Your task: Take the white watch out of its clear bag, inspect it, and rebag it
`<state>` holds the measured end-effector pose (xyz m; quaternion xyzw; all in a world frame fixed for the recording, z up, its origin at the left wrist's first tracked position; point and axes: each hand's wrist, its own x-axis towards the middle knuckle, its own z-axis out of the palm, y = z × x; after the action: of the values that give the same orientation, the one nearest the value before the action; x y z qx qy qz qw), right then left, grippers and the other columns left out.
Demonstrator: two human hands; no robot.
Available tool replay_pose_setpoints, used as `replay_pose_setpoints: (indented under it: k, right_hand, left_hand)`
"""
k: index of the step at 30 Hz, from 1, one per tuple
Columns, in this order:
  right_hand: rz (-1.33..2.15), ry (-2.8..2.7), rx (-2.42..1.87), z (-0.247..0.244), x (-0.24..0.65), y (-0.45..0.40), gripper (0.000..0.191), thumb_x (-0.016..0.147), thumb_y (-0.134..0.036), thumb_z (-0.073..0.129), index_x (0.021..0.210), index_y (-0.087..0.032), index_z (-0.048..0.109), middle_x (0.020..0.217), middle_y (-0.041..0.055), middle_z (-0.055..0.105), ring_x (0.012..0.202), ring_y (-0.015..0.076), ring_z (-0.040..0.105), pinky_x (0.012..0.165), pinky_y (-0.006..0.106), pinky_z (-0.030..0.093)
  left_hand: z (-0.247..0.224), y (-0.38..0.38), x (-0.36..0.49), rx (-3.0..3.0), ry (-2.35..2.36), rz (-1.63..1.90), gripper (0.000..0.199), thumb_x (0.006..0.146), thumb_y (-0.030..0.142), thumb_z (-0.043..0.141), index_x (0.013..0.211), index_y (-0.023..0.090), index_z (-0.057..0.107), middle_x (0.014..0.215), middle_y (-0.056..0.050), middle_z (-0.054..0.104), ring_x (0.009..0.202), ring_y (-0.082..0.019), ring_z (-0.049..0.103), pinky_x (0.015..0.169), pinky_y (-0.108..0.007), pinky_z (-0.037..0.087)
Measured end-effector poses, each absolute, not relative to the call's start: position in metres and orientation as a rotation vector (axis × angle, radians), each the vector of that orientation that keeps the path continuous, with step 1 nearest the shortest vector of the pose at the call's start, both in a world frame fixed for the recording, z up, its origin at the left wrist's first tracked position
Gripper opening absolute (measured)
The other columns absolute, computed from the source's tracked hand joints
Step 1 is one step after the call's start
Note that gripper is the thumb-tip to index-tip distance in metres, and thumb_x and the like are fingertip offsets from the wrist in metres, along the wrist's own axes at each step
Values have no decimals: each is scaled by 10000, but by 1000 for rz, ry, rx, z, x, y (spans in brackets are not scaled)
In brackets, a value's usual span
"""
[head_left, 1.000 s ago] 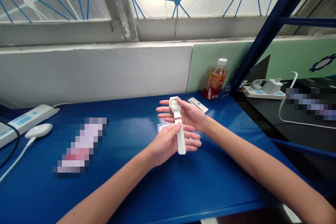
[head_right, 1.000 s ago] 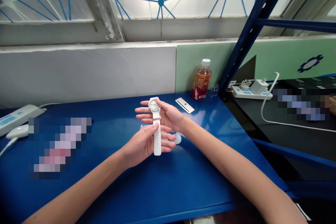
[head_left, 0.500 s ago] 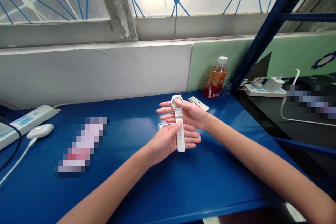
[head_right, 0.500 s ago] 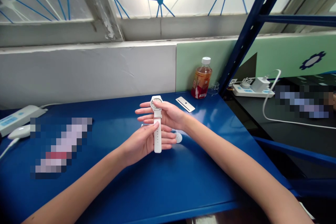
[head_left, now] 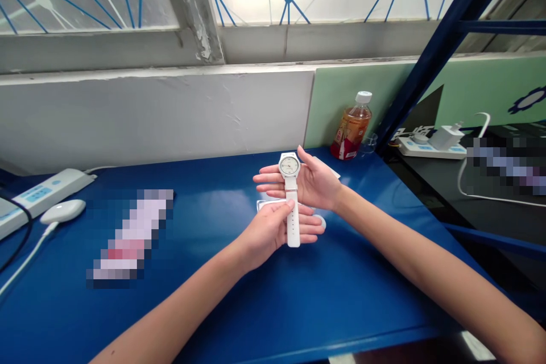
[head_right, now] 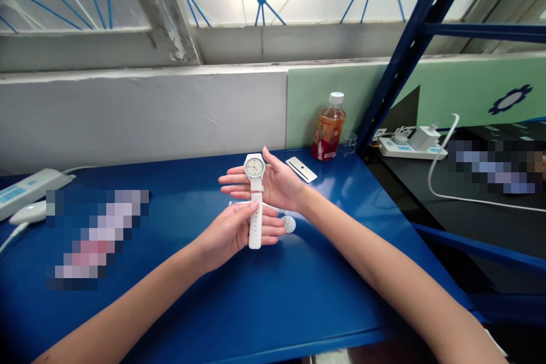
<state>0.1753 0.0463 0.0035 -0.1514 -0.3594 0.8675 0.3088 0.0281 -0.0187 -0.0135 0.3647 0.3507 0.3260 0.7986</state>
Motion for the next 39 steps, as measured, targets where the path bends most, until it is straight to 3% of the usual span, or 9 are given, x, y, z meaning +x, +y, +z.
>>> replay_pose_setpoints:
  k: [6, 17, 39]
  right_hand:
    - [2304, -932, -413, 3, 175, 46, 764, 992, -578, 107, 1237, -24, 572, 1335, 230, 588, 1159, 279, 627, 1078, 434, 383]
    - [2311, -925, -396, 5, 175, 45, 726, 998, -504, 85, 1253, -16, 558, 1309, 218, 610, 1175, 279, 617, 1099, 445, 353]
    - [2313, -940, -388, 4, 176, 46, 780, 983, -560, 69, 1260, -16, 555, 1323, 220, 599, 1168, 279, 621, 1100, 434, 351]
  left_hand:
    - [-16, -20, 29, 776, 737, 719, 365, 976, 351, 528, 1000, 11, 662, 989, -262, 724, 903, -322, 733, 821, -428, 563]
    - [-12, -21, 29, 760, 746, 715, 347, 1006, 294, 455, 998, 11, 656, 983, -255, 729, 903, -305, 736, 825, -415, 564]
    - [-18, -20, 28, 747, 702, 722, 360, 975, 340, 525, 1004, 9, 663, 991, -261, 724, 929, -332, 726, 859, -450, 544]
